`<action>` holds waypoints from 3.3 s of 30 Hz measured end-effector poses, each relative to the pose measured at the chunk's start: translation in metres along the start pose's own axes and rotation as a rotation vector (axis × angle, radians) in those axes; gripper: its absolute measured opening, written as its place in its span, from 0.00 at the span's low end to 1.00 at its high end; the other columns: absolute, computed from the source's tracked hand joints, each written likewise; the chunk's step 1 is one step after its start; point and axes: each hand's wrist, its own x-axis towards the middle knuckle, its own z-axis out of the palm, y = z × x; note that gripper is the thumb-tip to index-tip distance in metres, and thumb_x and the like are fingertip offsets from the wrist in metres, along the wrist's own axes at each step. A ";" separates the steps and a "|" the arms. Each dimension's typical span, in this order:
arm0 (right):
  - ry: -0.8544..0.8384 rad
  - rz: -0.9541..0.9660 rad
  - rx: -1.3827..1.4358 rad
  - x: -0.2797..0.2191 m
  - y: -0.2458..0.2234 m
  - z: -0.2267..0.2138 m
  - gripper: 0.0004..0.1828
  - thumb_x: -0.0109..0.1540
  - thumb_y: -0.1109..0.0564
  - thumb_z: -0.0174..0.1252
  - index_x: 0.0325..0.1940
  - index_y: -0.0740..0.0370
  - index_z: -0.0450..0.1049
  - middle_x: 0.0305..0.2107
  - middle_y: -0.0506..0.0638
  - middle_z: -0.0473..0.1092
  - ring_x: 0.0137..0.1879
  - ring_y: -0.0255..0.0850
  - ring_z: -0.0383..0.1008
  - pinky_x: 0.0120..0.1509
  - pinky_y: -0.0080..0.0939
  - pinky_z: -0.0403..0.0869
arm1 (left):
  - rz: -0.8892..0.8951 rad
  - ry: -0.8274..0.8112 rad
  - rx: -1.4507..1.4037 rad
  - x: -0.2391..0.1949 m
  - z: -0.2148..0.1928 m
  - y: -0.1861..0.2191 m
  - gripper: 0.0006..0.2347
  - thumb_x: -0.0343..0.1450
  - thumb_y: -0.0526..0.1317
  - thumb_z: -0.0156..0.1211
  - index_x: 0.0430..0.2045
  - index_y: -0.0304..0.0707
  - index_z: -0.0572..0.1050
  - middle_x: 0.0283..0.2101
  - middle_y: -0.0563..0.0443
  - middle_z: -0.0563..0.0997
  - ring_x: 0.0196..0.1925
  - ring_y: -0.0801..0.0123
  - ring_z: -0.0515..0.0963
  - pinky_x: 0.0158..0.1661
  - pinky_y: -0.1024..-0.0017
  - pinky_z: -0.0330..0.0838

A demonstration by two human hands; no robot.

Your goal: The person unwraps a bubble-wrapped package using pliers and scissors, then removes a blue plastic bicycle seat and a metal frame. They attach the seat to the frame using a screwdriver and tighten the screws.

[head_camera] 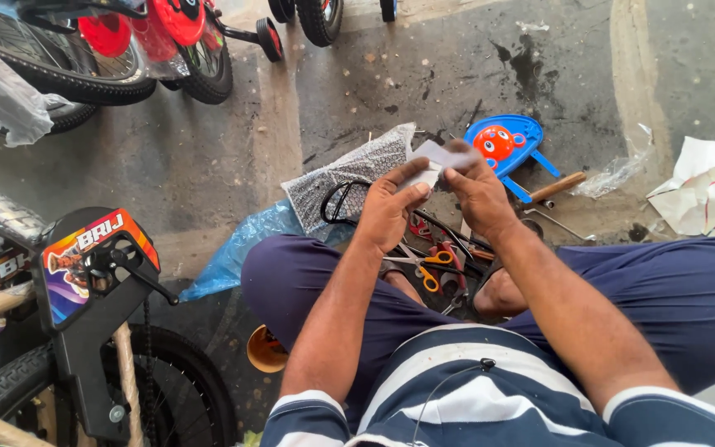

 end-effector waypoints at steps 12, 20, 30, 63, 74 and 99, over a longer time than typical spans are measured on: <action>0.187 0.189 0.302 -0.028 -0.021 0.039 0.17 0.72 0.51 0.44 0.60 0.59 0.71 0.49 0.50 0.77 0.55 0.45 0.78 0.62 0.55 0.75 | 0.397 0.443 0.714 -0.006 0.023 0.017 0.25 0.72 0.49 0.63 0.60 0.37 0.66 0.55 0.47 0.71 0.56 0.64 0.74 0.55 0.66 0.73; -0.021 0.306 0.253 -0.021 -0.024 0.021 0.15 0.74 0.53 0.49 0.57 0.65 0.74 0.42 0.54 0.77 0.41 0.44 0.78 0.46 0.45 0.76 | 0.396 0.400 0.664 0.000 0.010 0.007 0.20 0.75 0.50 0.56 0.56 0.35 0.71 0.53 0.48 0.73 0.56 0.64 0.74 0.55 0.64 0.71; 0.067 0.519 0.453 -0.026 -0.006 0.012 0.18 0.69 0.54 0.49 0.54 0.70 0.73 0.39 0.57 0.78 0.41 0.43 0.82 0.47 0.43 0.81 | -0.081 -0.263 0.015 -0.006 0.004 0.009 0.22 0.67 0.31 0.66 0.57 0.38 0.74 0.57 0.52 0.79 0.58 0.70 0.78 0.60 0.68 0.73; 0.193 0.186 0.423 -0.038 0.015 0.008 0.17 0.72 0.52 0.45 0.57 0.64 0.71 0.48 0.55 0.76 0.54 0.46 0.78 0.64 0.55 0.75 | 0.188 0.120 1.082 -0.016 0.036 0.016 0.16 0.65 0.42 0.73 0.40 0.32 0.78 0.35 0.47 0.84 0.35 0.66 0.84 0.39 0.68 0.79; 0.220 0.180 0.488 -0.034 0.024 0.001 0.15 0.72 0.52 0.47 0.55 0.64 0.71 0.46 0.55 0.75 0.52 0.47 0.77 0.60 0.55 0.76 | 0.498 0.044 1.380 -0.015 0.039 0.002 0.11 0.66 0.35 0.69 0.42 0.37 0.78 0.38 0.46 0.78 0.42 0.54 0.81 0.43 0.61 0.74; 0.288 0.222 0.400 -0.025 0.044 -0.018 0.10 0.68 0.55 0.51 0.50 0.60 0.73 0.45 0.49 0.76 0.52 0.40 0.77 0.59 0.49 0.77 | 0.255 0.096 1.120 0.000 0.021 -0.002 0.06 0.71 0.35 0.65 0.37 0.32 0.80 0.40 0.47 0.83 0.37 0.67 0.82 0.38 0.70 0.77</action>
